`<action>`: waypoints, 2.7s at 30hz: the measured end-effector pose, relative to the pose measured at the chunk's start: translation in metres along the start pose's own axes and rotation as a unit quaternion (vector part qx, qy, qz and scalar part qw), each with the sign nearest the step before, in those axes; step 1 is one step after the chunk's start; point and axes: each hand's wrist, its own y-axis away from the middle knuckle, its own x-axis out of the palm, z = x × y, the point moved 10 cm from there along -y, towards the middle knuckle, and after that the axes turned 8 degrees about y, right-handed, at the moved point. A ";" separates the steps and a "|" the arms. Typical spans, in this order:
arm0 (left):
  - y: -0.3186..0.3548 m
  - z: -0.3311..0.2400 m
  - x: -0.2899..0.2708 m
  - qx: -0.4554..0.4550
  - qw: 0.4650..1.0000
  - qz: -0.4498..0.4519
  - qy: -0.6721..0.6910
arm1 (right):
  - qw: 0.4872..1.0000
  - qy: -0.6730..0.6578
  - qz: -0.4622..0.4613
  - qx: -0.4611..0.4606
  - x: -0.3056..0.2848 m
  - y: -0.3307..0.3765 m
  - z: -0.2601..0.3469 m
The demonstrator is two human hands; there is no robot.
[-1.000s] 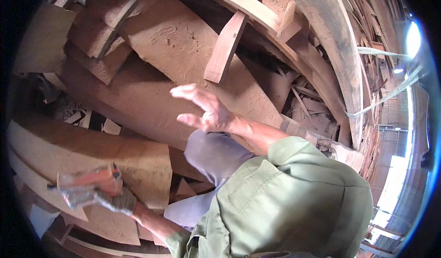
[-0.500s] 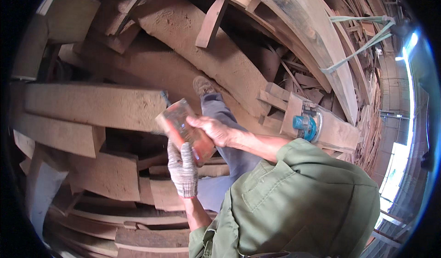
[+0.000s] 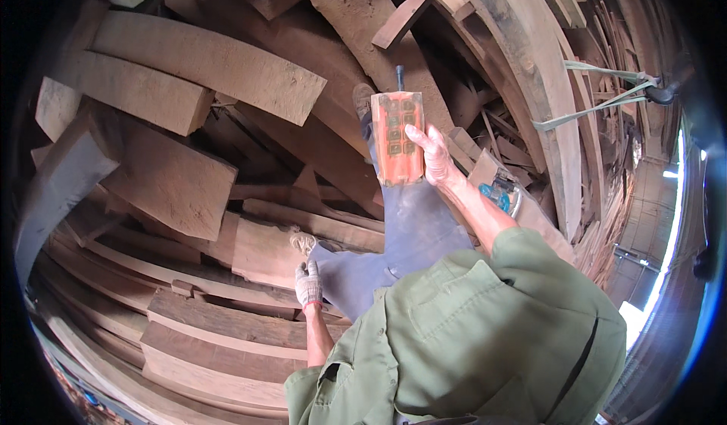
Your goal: The person moves among stacked lumber, picks up a small wooden block, and then secures a long plank with a green strap using a pulley hoist. They adjust the strap and plank position while holding a small orange tool.
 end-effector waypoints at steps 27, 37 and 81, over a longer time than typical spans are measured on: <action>-0.008 0.100 0.065 -0.104 0.986 -0.129 0.027 | 0.959 0.062 0.038 0.274 0.068 0.022 -0.190; -0.002 0.101 0.085 -0.114 0.987 -0.109 0.029 | 0.922 0.081 0.105 0.364 0.061 0.061 -0.235; -0.004 0.107 0.109 -0.153 0.984 -0.095 -0.009 | 0.911 0.082 0.164 0.370 0.061 0.036 -0.247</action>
